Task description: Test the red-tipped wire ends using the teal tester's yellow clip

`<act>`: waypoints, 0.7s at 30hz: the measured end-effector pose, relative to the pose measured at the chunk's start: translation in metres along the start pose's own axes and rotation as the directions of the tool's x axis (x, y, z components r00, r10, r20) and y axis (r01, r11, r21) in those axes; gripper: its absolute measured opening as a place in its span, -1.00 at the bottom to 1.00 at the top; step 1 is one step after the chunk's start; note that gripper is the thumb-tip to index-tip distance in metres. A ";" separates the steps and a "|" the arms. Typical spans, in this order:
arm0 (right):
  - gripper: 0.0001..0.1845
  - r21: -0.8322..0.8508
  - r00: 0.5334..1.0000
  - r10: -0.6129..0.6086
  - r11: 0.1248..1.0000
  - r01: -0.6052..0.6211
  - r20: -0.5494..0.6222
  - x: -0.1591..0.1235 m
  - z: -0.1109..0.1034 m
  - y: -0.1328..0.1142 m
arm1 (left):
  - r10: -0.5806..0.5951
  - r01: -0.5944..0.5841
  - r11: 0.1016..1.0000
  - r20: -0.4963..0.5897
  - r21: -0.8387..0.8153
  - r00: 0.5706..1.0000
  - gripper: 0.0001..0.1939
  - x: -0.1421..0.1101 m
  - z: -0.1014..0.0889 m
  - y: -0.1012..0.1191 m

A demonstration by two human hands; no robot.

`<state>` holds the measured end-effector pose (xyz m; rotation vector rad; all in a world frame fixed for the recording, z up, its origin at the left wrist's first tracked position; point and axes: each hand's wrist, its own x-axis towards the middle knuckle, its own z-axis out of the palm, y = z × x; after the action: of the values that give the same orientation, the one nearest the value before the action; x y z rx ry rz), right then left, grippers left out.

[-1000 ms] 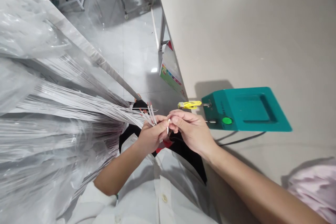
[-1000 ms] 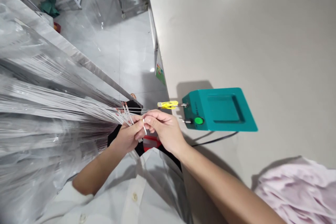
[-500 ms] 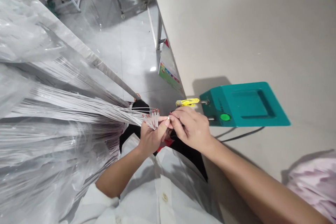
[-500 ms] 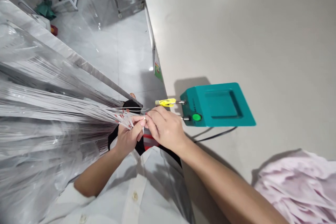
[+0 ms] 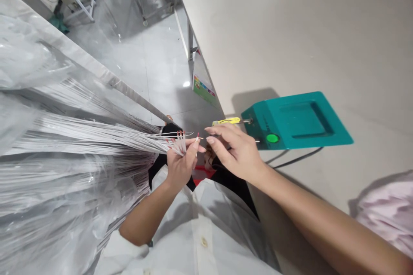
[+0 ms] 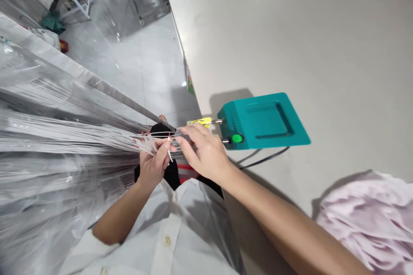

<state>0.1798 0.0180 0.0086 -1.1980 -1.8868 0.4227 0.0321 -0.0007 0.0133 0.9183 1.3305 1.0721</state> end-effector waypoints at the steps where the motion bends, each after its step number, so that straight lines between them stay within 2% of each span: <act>1: -0.83 0.006 1.000 -0.020 1.000 0.020 0.009 -0.001 0.001 0.000 | 0.006 -0.007 1.000 0.033 0.015 0.999 -0.75 0.000 0.000 0.001; 4: -0.84 -0.021 0.993 -0.111 0.994 0.112 0.029 -0.002 0.002 0.001 | 0.042 -0.053 0.995 0.136 0.083 0.990 -0.73 0.000 -0.001 0.006; 6: -0.85 -0.141 0.981 -0.194 0.970 0.196 0.025 -0.001 0.001 0.001 | 0.077 -0.101 0.986 0.174 0.130 0.982 -0.74 0.001 -0.002 0.008; 9: -0.87 -0.349 0.945 -0.324 0.881 0.321 0.051 0.001 -0.003 0.000 | 0.169 -0.220 0.948 0.221 0.229 0.960 -0.75 0.003 -0.005 0.005; 11: -0.87 -0.403 0.931 -0.358 0.842 0.358 0.078 0.002 -0.004 -0.001 | 0.233 -0.291 0.904 0.212 0.314 0.949 -0.75 0.004 -0.007 0.001; 13: -0.87 -0.386 0.942 -0.322 0.861 0.331 0.088 0.002 -0.004 -0.003 | 0.273 -0.319 0.851 0.167 0.417 0.947 -0.77 0.004 -0.008 -0.002; 15: -0.84 -0.284 0.977 -0.199 0.935 0.212 0.073 0.002 -0.004 -0.007 | 0.325 -0.342 0.784 0.127 0.518 0.937 -0.80 0.003 -0.009 -0.004; 17: -0.80 -0.081 0.997 0.027 0.997 -0.021 0.074 0.003 -0.002 -0.011 | 0.403 -0.392 0.717 0.117 0.577 0.908 -0.83 0.003 -0.008 -0.005; 18: -0.78 0.056 0.980 0.167 0.983 -0.173 0.106 0.004 -0.002 -0.013 | 0.448 -0.424 0.691 0.114 0.586 0.887 -0.85 0.003 -0.008 -0.005; 19: -0.78 0.204 0.937 0.306 0.919 -0.337 0.171 0.005 -0.001 -0.015 | 0.488 -0.453 0.669 0.112 0.589 0.866 -0.85 0.003 -0.008 -0.005; 20: -0.80 0.346 0.865 0.429 0.795 -0.498 0.260 0.006 0.000 -0.016 | 0.518 -0.480 0.651 0.117 0.588 0.847 -0.84 0.003 -0.009 -0.006; 21: -0.82 0.464 0.773 0.517 0.619 -0.634 0.367 0.007 0.001 -0.016 | 0.540 -0.501 0.634 0.127 0.589 0.832 -0.82 0.003 -0.009 -0.006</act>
<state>0.1681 0.0169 0.0219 -1.3461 -1.3001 1.4128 0.0230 0.0001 0.0059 1.8635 1.5338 1.1170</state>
